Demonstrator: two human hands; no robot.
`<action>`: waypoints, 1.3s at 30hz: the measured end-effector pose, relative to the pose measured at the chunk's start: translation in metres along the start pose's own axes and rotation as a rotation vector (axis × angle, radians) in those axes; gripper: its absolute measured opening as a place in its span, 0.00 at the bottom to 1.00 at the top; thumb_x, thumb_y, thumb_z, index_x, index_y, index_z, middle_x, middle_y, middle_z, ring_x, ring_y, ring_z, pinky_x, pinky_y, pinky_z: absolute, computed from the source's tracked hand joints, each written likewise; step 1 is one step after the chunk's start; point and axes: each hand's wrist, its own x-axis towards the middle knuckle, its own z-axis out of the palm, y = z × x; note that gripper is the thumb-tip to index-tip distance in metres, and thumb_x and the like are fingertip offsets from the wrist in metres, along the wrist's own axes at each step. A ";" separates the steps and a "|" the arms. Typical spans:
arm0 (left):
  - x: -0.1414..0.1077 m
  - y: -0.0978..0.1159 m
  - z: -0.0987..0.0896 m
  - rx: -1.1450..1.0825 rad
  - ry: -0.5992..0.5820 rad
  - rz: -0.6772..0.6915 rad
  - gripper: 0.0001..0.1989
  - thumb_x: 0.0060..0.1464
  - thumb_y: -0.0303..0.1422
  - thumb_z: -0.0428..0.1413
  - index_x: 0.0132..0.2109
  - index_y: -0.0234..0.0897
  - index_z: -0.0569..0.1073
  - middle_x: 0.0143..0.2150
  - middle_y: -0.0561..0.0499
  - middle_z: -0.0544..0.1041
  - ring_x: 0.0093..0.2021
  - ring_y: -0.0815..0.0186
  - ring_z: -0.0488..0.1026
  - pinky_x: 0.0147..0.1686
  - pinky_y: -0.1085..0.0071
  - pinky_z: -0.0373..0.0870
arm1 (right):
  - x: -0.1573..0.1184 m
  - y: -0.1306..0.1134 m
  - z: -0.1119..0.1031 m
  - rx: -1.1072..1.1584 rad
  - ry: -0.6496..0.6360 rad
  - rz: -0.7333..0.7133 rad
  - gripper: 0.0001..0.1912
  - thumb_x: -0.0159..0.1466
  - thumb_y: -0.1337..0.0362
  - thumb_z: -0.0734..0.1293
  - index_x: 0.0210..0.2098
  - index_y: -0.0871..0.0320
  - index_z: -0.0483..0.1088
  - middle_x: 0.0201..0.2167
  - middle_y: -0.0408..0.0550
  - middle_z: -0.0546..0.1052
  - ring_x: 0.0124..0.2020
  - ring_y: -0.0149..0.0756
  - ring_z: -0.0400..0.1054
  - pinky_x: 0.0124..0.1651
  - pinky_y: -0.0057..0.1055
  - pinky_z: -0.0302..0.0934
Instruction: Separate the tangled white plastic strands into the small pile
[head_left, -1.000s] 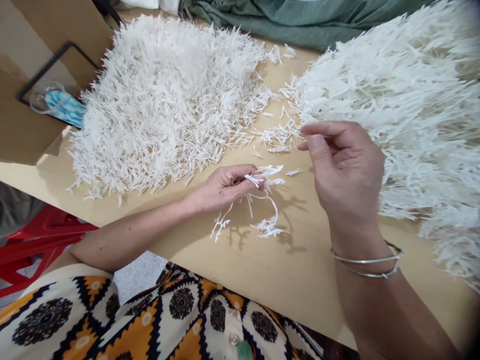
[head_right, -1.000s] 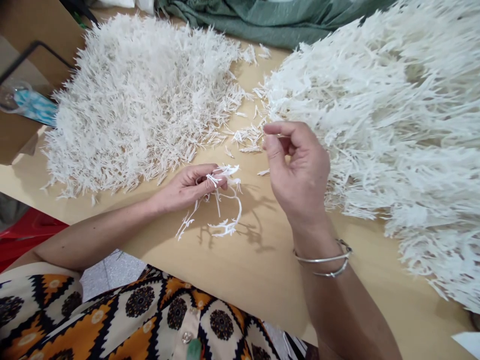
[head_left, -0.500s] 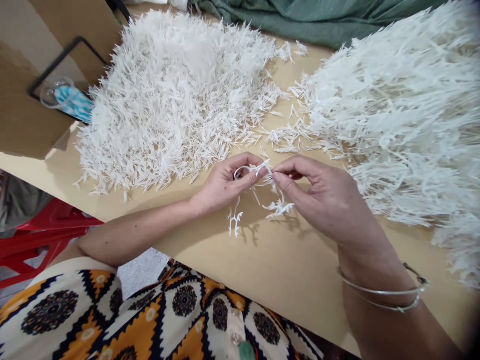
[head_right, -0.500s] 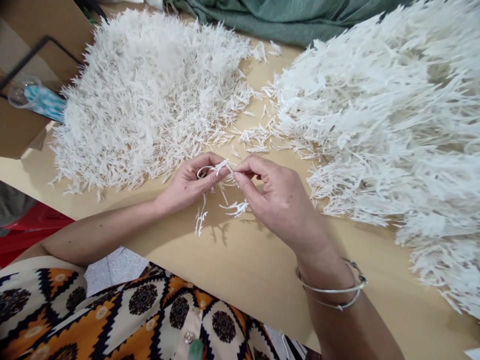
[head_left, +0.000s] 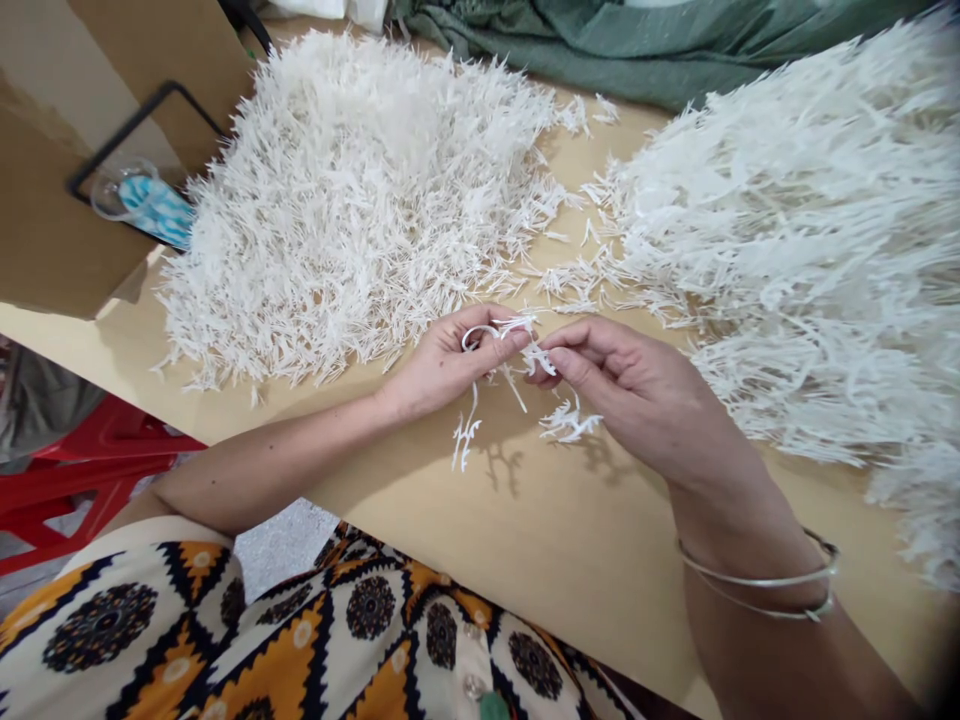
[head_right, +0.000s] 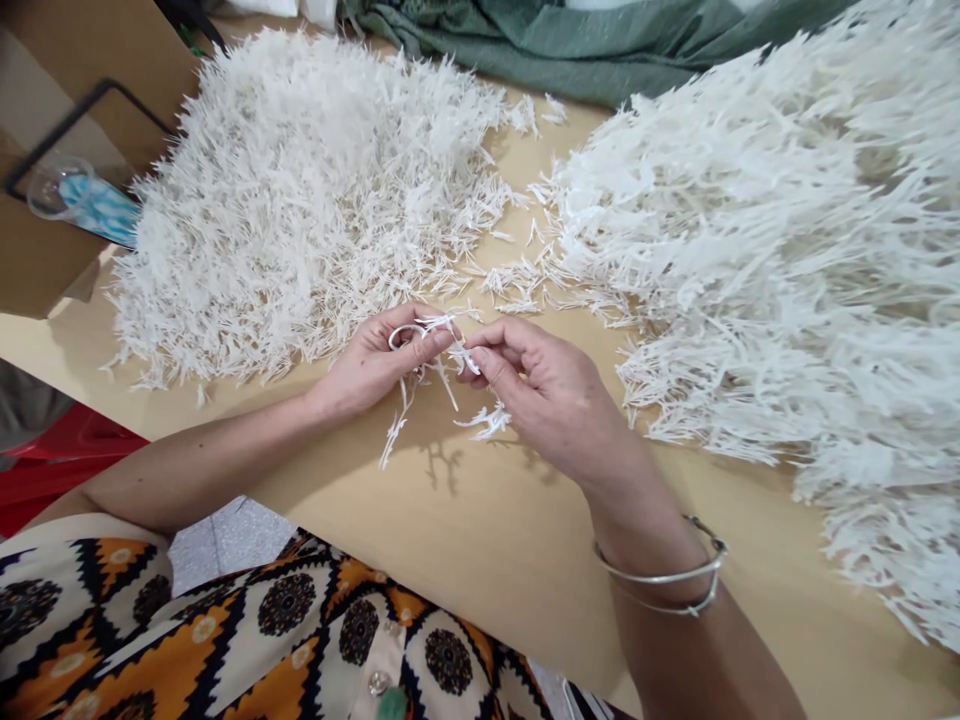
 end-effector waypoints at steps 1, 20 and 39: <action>0.000 0.000 0.000 -0.011 0.004 -0.004 0.18 0.60 0.48 0.67 0.46 0.38 0.80 0.36 0.55 0.80 0.32 0.74 0.72 0.37 0.75 0.69 | 0.001 0.001 0.001 0.011 0.012 0.001 0.07 0.70 0.58 0.70 0.39 0.53 0.79 0.33 0.44 0.82 0.33 0.33 0.76 0.36 0.31 0.69; 0.002 0.012 -0.004 0.027 -0.205 0.016 0.17 0.66 0.47 0.61 0.46 0.36 0.75 0.36 0.53 0.74 0.31 0.74 0.67 0.30 0.75 0.65 | 0.005 0.014 0.034 0.308 0.363 0.035 0.05 0.68 0.60 0.72 0.39 0.51 0.73 0.31 0.41 0.79 0.34 0.33 0.77 0.42 0.32 0.74; -0.003 0.011 0.004 0.140 -0.141 -0.111 0.21 0.64 0.52 0.60 0.43 0.36 0.71 0.28 0.58 0.66 0.26 0.74 0.60 0.28 0.74 0.58 | 0.008 0.019 -0.007 -0.377 0.432 -0.392 0.17 0.68 0.62 0.72 0.56 0.50 0.77 0.59 0.55 0.76 0.60 0.52 0.73 0.56 0.51 0.71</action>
